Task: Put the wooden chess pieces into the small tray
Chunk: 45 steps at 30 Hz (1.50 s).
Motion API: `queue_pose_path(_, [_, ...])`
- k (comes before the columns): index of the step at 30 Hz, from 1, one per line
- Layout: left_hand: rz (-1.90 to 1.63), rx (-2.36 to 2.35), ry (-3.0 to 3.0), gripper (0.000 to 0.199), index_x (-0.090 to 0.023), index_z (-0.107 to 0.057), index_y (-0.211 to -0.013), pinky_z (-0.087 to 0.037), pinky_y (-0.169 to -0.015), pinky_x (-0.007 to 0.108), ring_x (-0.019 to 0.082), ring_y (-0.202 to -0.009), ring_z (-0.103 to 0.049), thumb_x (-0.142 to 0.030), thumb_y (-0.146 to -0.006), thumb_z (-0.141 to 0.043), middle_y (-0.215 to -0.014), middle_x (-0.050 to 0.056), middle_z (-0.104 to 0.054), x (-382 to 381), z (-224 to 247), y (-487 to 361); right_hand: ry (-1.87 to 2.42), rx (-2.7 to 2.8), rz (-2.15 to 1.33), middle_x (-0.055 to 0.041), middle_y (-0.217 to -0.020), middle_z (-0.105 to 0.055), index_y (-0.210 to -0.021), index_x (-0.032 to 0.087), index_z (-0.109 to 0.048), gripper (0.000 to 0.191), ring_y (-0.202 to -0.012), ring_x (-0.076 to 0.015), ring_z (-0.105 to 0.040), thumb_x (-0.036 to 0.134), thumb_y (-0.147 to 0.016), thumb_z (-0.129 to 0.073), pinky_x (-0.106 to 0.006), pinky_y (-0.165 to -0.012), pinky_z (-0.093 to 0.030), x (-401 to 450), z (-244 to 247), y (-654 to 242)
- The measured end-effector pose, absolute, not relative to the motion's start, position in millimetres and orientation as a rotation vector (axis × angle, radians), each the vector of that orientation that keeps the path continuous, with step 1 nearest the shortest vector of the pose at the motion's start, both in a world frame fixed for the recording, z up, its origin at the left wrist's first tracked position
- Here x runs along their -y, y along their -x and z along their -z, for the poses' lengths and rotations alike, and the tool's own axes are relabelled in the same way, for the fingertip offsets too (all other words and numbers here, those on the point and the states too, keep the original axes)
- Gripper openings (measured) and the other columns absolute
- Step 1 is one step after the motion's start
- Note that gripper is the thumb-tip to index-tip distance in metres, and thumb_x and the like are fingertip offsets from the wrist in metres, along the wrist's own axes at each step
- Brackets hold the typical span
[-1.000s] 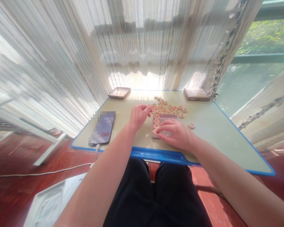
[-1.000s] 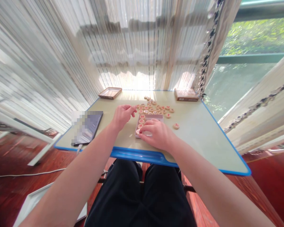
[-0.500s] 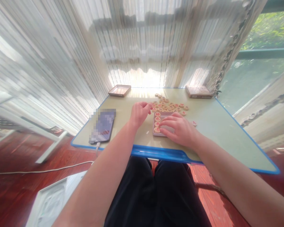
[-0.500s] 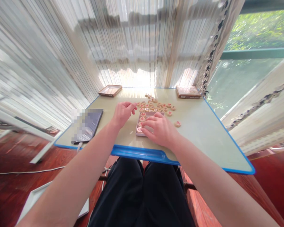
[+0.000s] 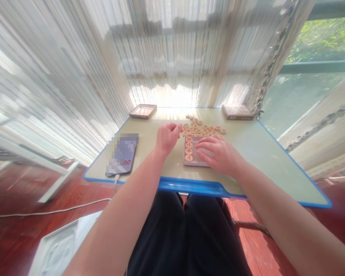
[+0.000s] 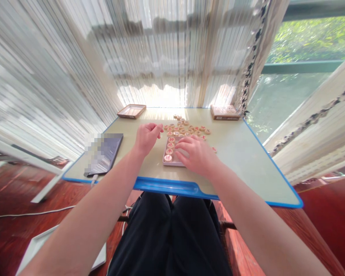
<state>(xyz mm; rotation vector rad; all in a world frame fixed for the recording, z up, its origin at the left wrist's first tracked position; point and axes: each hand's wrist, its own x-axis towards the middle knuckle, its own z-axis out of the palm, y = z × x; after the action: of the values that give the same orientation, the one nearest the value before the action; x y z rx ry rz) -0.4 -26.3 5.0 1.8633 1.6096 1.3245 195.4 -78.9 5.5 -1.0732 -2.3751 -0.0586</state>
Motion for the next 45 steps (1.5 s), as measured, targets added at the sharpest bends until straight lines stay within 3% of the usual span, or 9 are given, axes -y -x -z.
queue_pose_path(4, [-1.269, -1.707, -1.925, 0.038, -0.016, -0.065, -0.062, -0.037, -0.058, 0.024, 0.013, -0.057, -0.055, -0.040, -0.081, -0.044, -0.053, 0.001, -0.060, 23, 0, 0, 1.566, 2.137, 0.194, -0.0105, -0.103, -0.067, -0.101, 0.018, -0.069, 0.029, -0.099, -0.0263, -0.059, 0.023, -0.081, -0.048, -0.038, -0.087, -0.045, 66, -4, -229])
queue_pose_path(6, [-1.219, -1.756, -1.981, 0.037, -0.016, -0.065, -0.062, -0.036, -0.059, 0.024, 0.014, -0.060, -0.056, -0.039, -0.082, -0.044, -0.054, 0.002, -0.061, 22, 3, 0, 1.780, 2.175, 0.108, -0.0116, -0.097, -0.068, -0.101, 0.018, -0.070, 0.032, -0.089, -0.0271, -0.062, 0.024, -0.075, -0.054, -0.038, -0.079, -0.048, 60, -2, -248])
queue_pose_path(11, [-1.093, -1.798, -2.106, 0.033, -0.017, -0.065, -0.063, -0.038, -0.062, 0.026, 0.017, -0.065, -0.058, -0.035, -0.082, -0.045, -0.062, 0.006, -0.065, 16, 10, -1, 1.850, 2.231, -0.139, -0.0061, -0.085, -0.072, -0.091, 0.020, -0.072, 0.028, -0.074, -0.0211, -0.066, 0.022, -0.068, -0.057, -0.029, -0.066, -0.049, 56, -4, -271])
queue_pose_path(14, [-1.145, -1.726, -2.104, 0.026, -0.017, -0.070, -0.077, -0.042, -0.069, 0.026, 0.017, -0.070, -0.061, -0.027, -0.080, -0.046, -0.077, 0.007, -0.070, 13, 13, -3, 1.900, 2.140, -0.202, -0.0059, -0.082, -0.072, -0.088, 0.019, -0.072, 0.024, -0.071, -0.0215, -0.065, 0.022, -0.068, -0.058, -0.030, -0.064, -0.049, 59, -9, -264])
queue_pose_path(18, [-1.147, -1.555, -2.059, 0.030, -0.019, -0.071, -0.091, -0.045, -0.081, 0.024, 0.016, -0.084, -0.063, -0.019, -0.075, -0.045, -0.096, 0.004, -0.071, 13, 16, -6, 1.661, 1.925, -0.160, -0.0066, -0.090, -0.071, -0.098, 0.017, -0.068, 0.029, -0.073, -0.0192, -0.064, 0.027, -0.074, -0.057, -0.030, -0.068, -0.049, 62, -17, -240])
queue_pose_path(22, [-1.055, -1.545, -1.973, 0.028, -0.019, -0.073, -0.086, -0.047, -0.080, 0.026, 0.018, -0.082, -0.064, -0.022, -0.075, -0.047, -0.088, 0.003, -0.073, 14, 17, -7, 1.352, 2.239, -0.257, -0.0020, -0.087, -0.072, -0.088, 0.021, -0.070, 0.018, -0.076, -0.0168, -0.064, 0.023, -0.073, -0.059, -0.027, -0.070, -0.049, 55, -24, -211])
queue_pose_path(26, [-1.045, -1.523, -1.935, 0.027, -0.020, -0.072, -0.082, -0.047, -0.080, 0.026, 0.019, -0.084, -0.064, -0.023, -0.075, -0.047, -0.086, 0.002, -0.072, 14, 16, -5, 1.364, 2.544, -0.046, -0.0012, -0.080, -0.072, -0.079, 0.024, -0.071, 0.015, -0.077, -0.0186, -0.064, 0.019, -0.071, -0.060, -0.027, -0.067, -0.047, 43, -27, -194])
queue_pose_path(34, [-1.013, -1.489, -1.920, 0.029, -0.020, -0.070, -0.076, -0.047, -0.082, 0.025, 0.018, -0.087, -0.063, -0.017, -0.072, -0.042, -0.085, 0.001, -0.072, 6, 16, -4, 1.242, 2.589, 0.005, -0.0031, -0.083, -0.070, -0.082, 0.023, -0.071, 0.011, -0.084, -0.0209, -0.061, 0.026, -0.078, -0.060, -0.031, -0.074, -0.047, 37, -13, -202])
queue_pose_path(45, [-1.001, -1.496, -1.882, 0.027, -0.020, -0.069, -0.073, -0.047, -0.081, 0.025, 0.018, -0.085, -0.063, -0.015, -0.067, -0.042, -0.083, 0.001, -0.071, 6, 15, -4, 1.224, 2.517, -0.032, -0.0024, -0.087, -0.069, -0.078, 0.023, -0.069, 0.012, -0.086, -0.0205, -0.059, 0.023, -0.081, -0.058, -0.032, -0.077, -0.046, 34, -6, -196])
